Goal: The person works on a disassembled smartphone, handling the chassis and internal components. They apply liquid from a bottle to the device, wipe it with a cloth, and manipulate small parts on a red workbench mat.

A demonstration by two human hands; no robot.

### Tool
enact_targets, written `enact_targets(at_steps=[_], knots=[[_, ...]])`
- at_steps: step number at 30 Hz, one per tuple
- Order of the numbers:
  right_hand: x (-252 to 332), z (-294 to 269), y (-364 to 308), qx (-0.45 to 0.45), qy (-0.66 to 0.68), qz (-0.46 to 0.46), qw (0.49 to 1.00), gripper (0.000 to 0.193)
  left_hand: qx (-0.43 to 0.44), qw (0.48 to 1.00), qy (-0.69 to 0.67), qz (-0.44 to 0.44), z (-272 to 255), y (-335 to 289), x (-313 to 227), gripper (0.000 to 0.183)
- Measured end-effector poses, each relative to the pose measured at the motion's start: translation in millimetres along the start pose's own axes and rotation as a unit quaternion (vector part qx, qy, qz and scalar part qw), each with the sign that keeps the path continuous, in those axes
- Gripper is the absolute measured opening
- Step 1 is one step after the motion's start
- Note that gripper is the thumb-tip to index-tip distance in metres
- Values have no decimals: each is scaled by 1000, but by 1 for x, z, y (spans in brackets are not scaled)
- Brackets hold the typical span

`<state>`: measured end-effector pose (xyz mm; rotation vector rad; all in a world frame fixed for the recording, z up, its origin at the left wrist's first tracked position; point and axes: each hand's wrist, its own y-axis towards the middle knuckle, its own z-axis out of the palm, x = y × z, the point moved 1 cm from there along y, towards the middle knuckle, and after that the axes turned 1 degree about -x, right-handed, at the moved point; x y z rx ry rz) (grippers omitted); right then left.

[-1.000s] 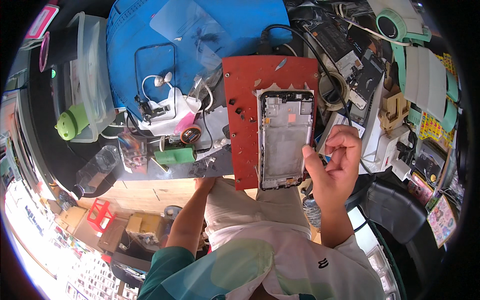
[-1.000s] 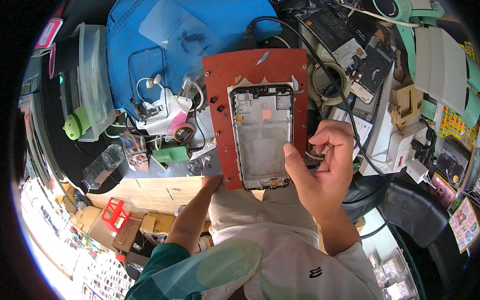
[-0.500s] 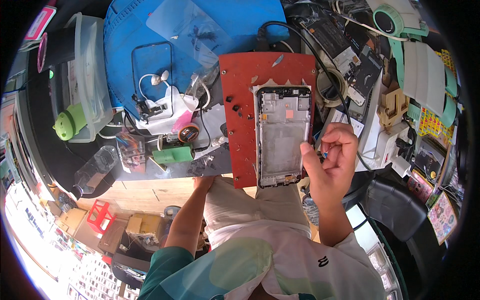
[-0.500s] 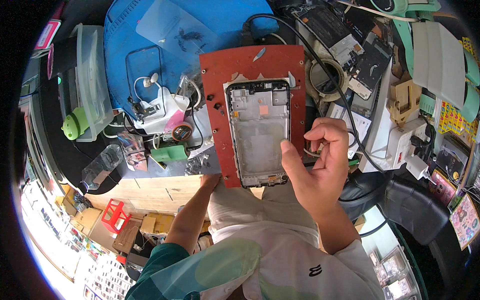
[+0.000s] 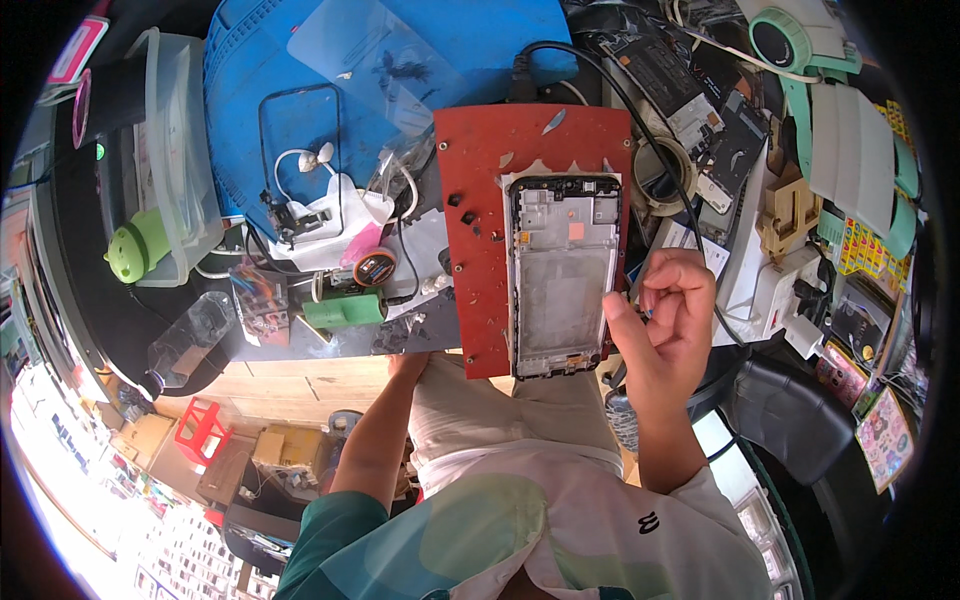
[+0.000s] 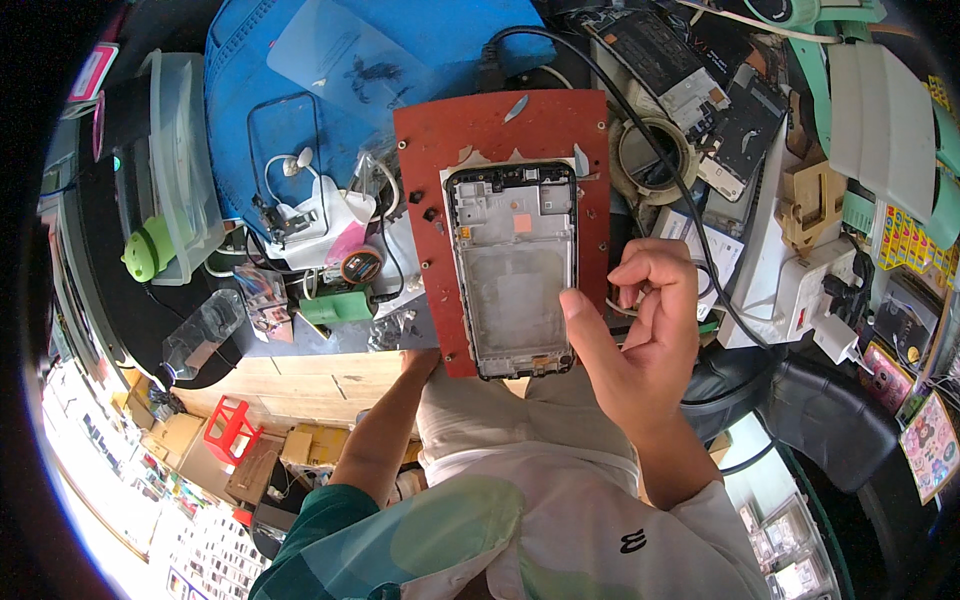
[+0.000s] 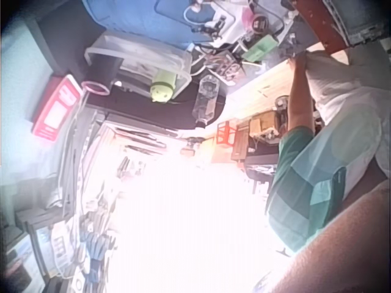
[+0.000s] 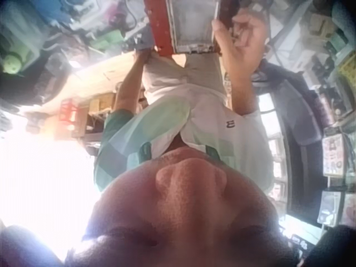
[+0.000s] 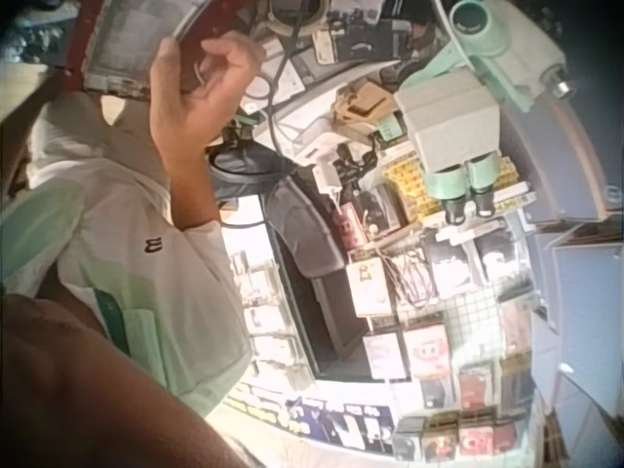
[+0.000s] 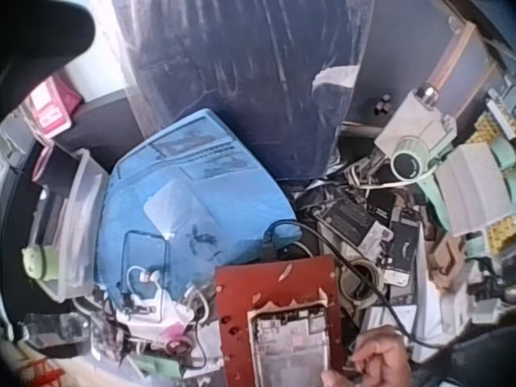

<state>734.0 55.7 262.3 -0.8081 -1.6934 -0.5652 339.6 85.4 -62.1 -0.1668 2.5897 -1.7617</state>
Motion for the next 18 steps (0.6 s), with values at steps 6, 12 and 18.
enact_targets(at_steps=[6, 12, 18], knots=[[0, -5, 0, 2, 11, 6, 1000, 44, -4, 999, -3, 41, -4, -6, -4, 78], [-1, -7, 0, 3, 10, 10, 1000, 42, -12, 999, -12, 32, -7, -12, -10, 81], [-1, -7, 0, 5, 10, 12, 1000, 43, -26, 999, -2, 47, -1, -6, -4, 80]])
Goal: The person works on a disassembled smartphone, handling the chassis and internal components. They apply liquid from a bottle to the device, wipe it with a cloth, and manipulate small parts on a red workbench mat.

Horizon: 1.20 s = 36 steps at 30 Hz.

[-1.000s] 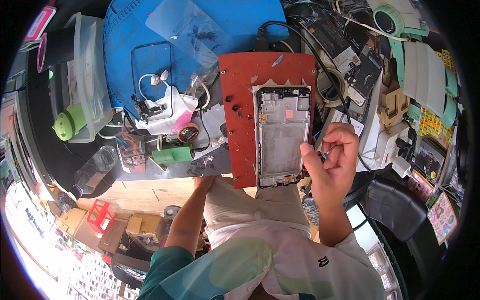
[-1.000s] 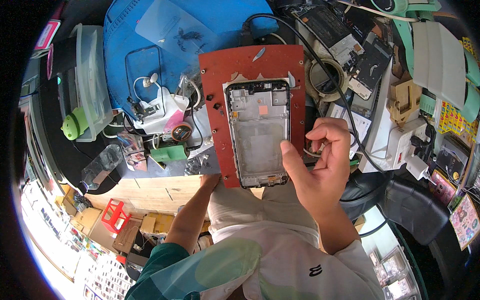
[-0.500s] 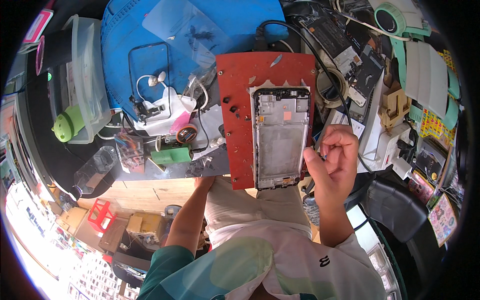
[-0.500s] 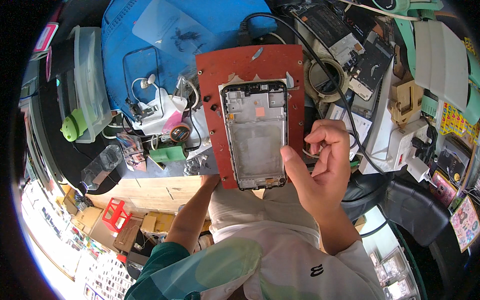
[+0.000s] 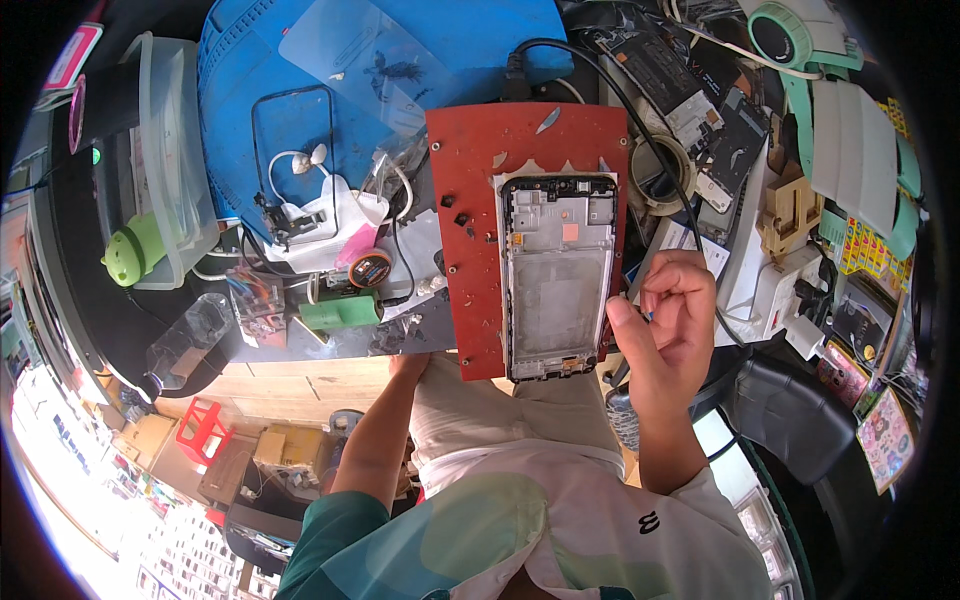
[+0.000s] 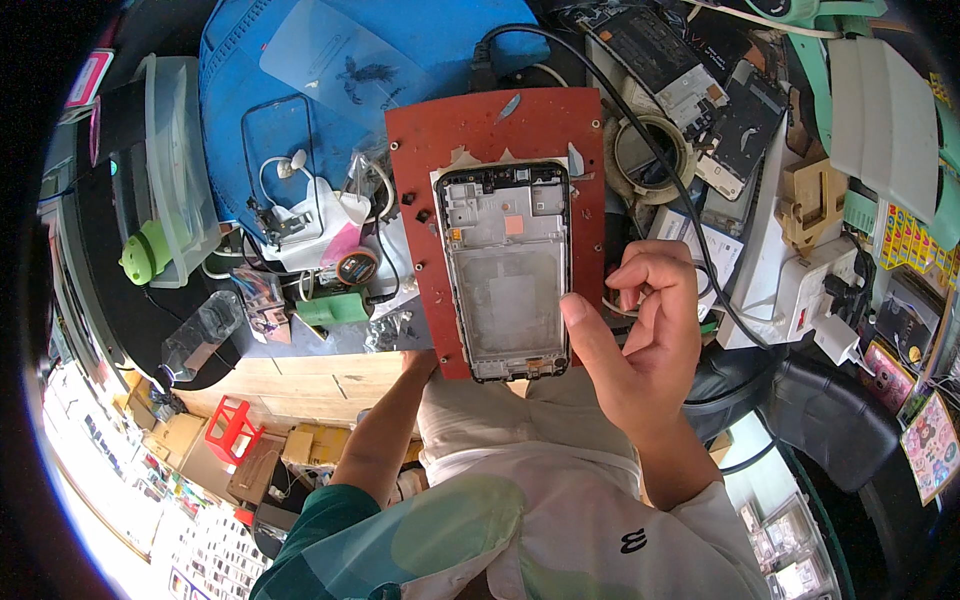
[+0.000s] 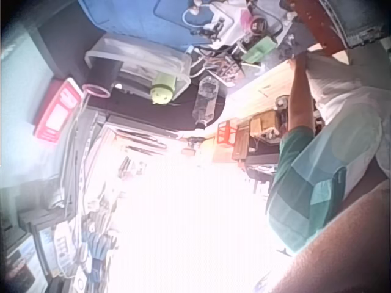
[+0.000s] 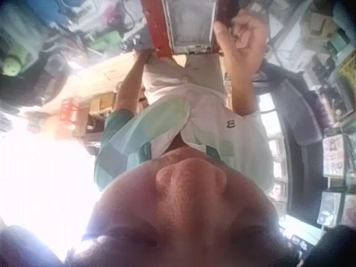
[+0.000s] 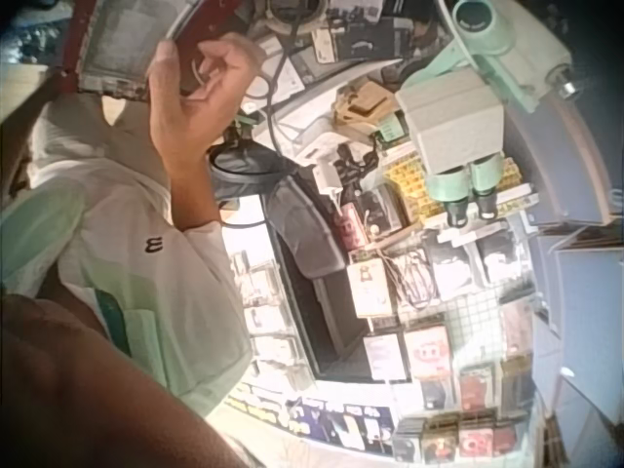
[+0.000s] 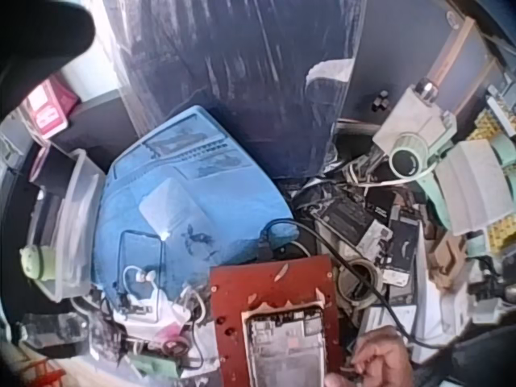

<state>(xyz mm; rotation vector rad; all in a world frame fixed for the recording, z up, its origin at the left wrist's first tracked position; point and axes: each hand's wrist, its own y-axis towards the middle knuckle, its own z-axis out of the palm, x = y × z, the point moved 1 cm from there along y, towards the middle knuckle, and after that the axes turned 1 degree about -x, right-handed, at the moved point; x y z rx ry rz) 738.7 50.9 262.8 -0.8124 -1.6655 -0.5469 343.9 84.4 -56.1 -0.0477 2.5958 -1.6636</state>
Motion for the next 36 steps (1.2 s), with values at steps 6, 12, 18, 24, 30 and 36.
enact_targets(at_steps=[6, 12, 18, 24, 30, 36], knots=[[-1, 0, 0, 0, -1, 0, 1000, 42, -5, 1000, 10, -12, 4, 1, 0, 78], [1, 1, 1, 0, -7, 0, 1000, 43, -7, 1000, 18, 2, 11, 9, 8, 78], [20, 2, 5, 17, -226, -161, 961, 47, -27, 998, 33, 45, 24, 24, 22, 77], [34, 16, -9, 218, -463, -297, 806, 95, 4, 1000, 22, -10, 13, 14, 4, 75], [42, 37, 0, 266, -461, -225, 816, 92, -6, 997, -22, -72, 10, 10, 0, 99], [40, 39, 0, 282, -484, -230, 796, 99, -7, 996, -22, -84, 33, 29, 25, 101]])
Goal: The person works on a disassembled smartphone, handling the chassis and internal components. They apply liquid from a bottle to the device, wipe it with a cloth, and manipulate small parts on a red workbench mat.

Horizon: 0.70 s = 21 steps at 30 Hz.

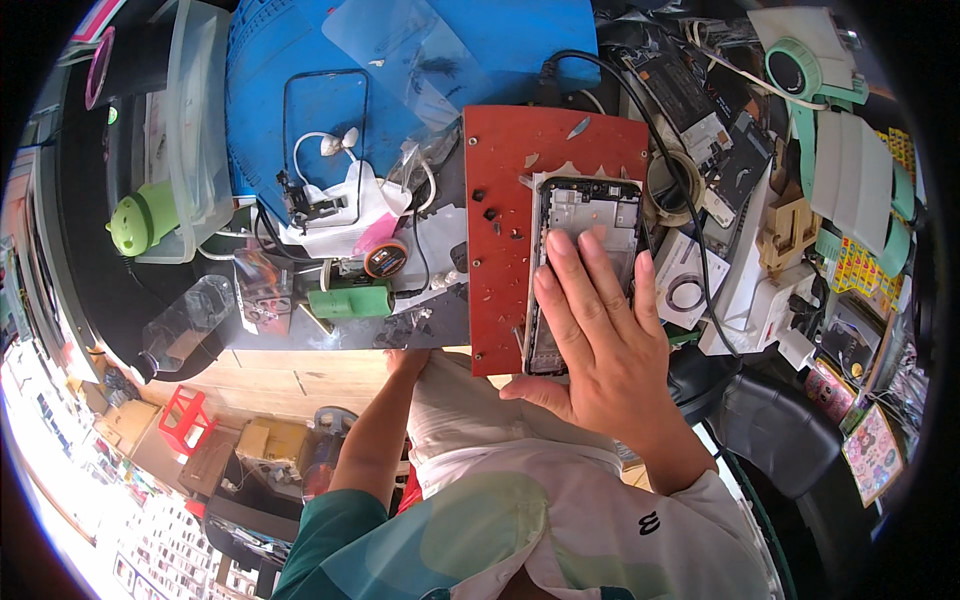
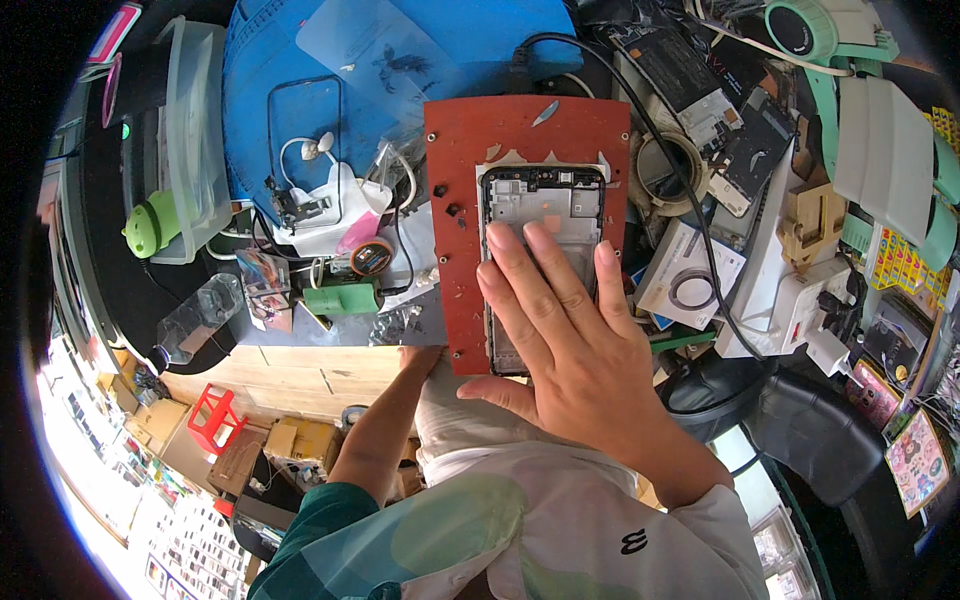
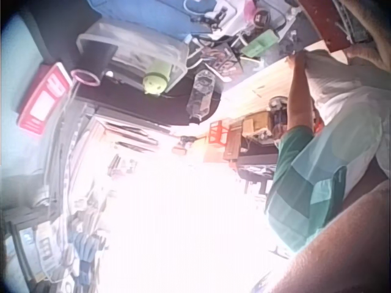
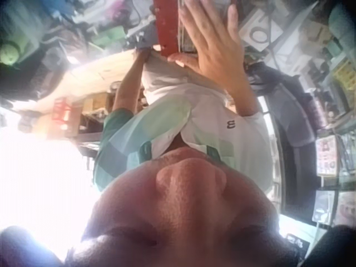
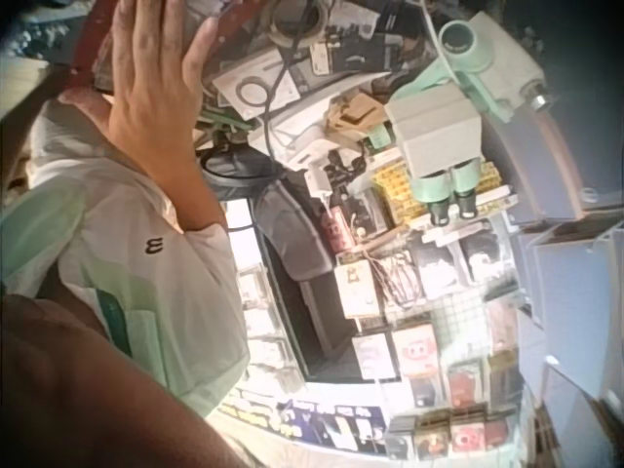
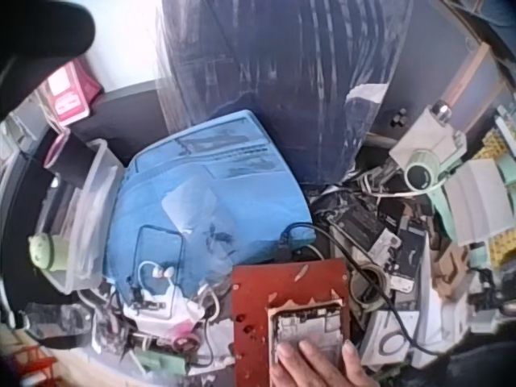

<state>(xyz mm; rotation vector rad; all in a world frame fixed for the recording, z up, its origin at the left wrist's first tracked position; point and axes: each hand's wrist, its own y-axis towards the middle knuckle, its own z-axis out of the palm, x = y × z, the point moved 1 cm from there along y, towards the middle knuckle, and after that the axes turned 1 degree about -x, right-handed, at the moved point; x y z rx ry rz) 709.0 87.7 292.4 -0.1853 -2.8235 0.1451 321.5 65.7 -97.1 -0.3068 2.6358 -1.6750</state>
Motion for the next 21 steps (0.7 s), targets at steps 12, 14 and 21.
enact_targets(at_steps=[12, 14, 21], knots=[[-20, -65, -54, -170, 27, 89, 981, 58, 43, 999, 5, -26, -7, -1, 4, 108], [-42, -91, -102, -218, 7, 241, 946, 47, 73, 997, -9, -38, -11, -10, 0, 114], [-22, -59, -122, -162, 20, 247, 955, 14, -9, 991, -125, -47, -32, -15, 8, 118]])
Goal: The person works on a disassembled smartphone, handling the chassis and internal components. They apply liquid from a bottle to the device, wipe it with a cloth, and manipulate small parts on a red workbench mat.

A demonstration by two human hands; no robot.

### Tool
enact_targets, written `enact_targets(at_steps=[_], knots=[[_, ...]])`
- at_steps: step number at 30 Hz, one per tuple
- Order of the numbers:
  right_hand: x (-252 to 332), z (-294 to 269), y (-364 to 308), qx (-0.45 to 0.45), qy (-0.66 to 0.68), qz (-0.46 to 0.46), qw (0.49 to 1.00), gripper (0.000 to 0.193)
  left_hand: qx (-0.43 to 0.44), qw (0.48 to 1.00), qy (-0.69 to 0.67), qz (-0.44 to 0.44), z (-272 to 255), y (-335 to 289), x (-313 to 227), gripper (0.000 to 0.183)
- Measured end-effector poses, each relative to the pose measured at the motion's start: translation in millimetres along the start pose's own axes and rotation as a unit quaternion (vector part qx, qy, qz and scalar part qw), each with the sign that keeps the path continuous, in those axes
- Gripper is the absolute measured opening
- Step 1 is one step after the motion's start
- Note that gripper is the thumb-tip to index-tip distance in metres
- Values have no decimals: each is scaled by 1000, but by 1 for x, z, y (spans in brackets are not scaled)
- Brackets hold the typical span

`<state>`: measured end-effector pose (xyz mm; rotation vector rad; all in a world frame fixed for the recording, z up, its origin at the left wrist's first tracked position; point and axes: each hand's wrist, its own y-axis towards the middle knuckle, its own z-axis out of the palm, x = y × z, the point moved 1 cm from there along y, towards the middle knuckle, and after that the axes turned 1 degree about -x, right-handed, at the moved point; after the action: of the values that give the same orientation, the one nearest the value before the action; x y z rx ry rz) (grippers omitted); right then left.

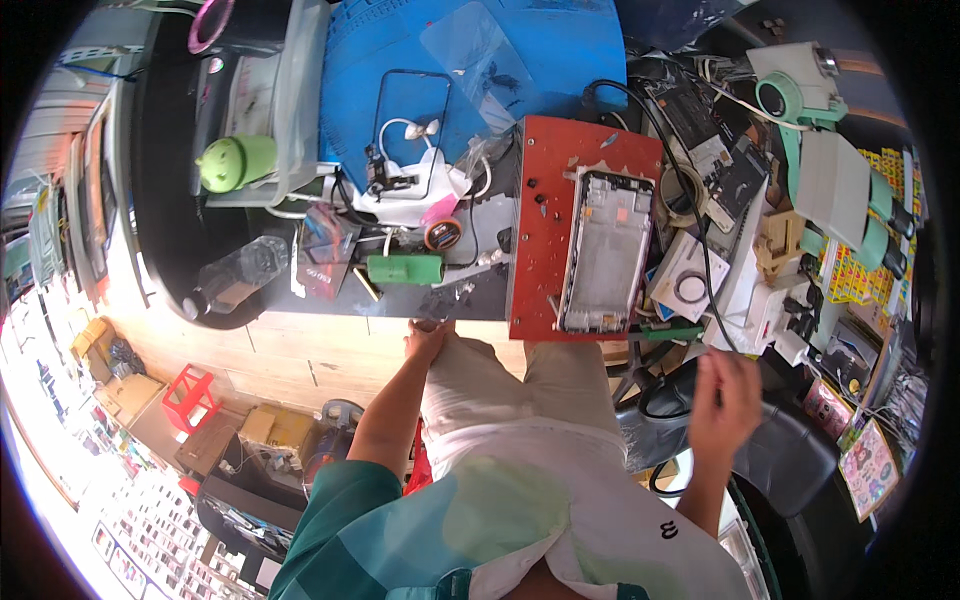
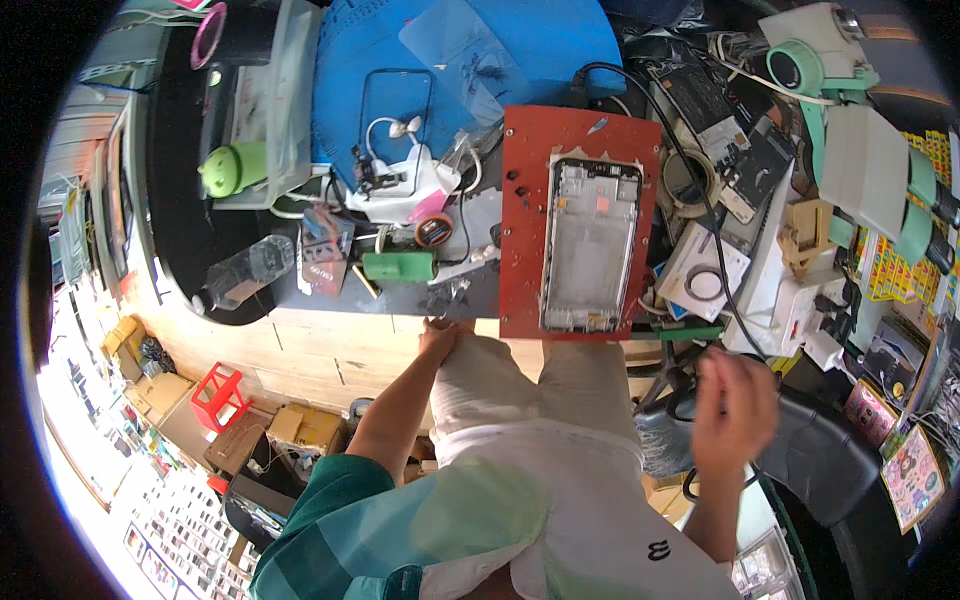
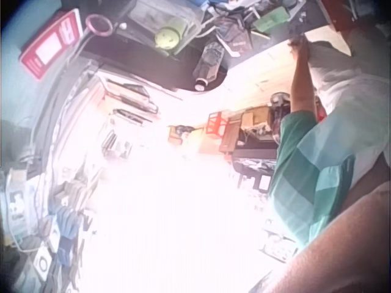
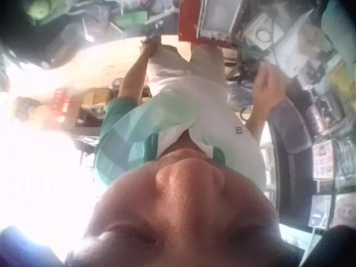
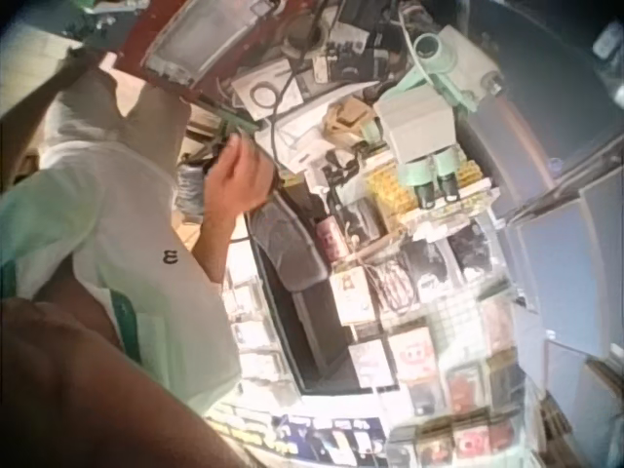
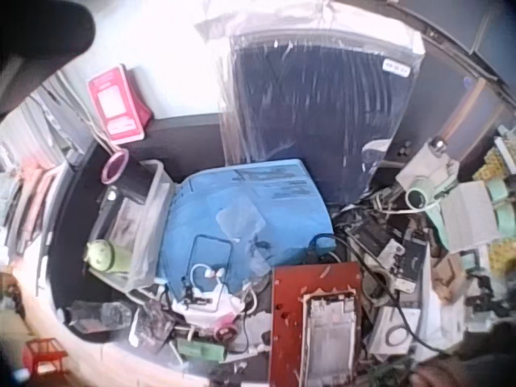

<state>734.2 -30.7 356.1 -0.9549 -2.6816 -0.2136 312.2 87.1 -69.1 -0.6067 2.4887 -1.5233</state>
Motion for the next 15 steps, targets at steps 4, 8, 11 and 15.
enact_targets(at_steps=[4, 8, 11, 15], knots=[[48, 29, -23, 59, 138, -2, 989, 14, -89, 991, -69, 70, -20, -2, 23, 102], [100, 67, -53, 137, 275, -82, 948, 13, -170, 970, -89, 152, -59, -9, 50, 71], [140, 101, -54, 193, 312, -81, 927, 14, -212, 947, -108, 216, -91, -23, 63, 46], [205, 157, -40, 207, 351, -63, 911, 15, -226, 927, -160, 254, -159, -73, 84, 29]])
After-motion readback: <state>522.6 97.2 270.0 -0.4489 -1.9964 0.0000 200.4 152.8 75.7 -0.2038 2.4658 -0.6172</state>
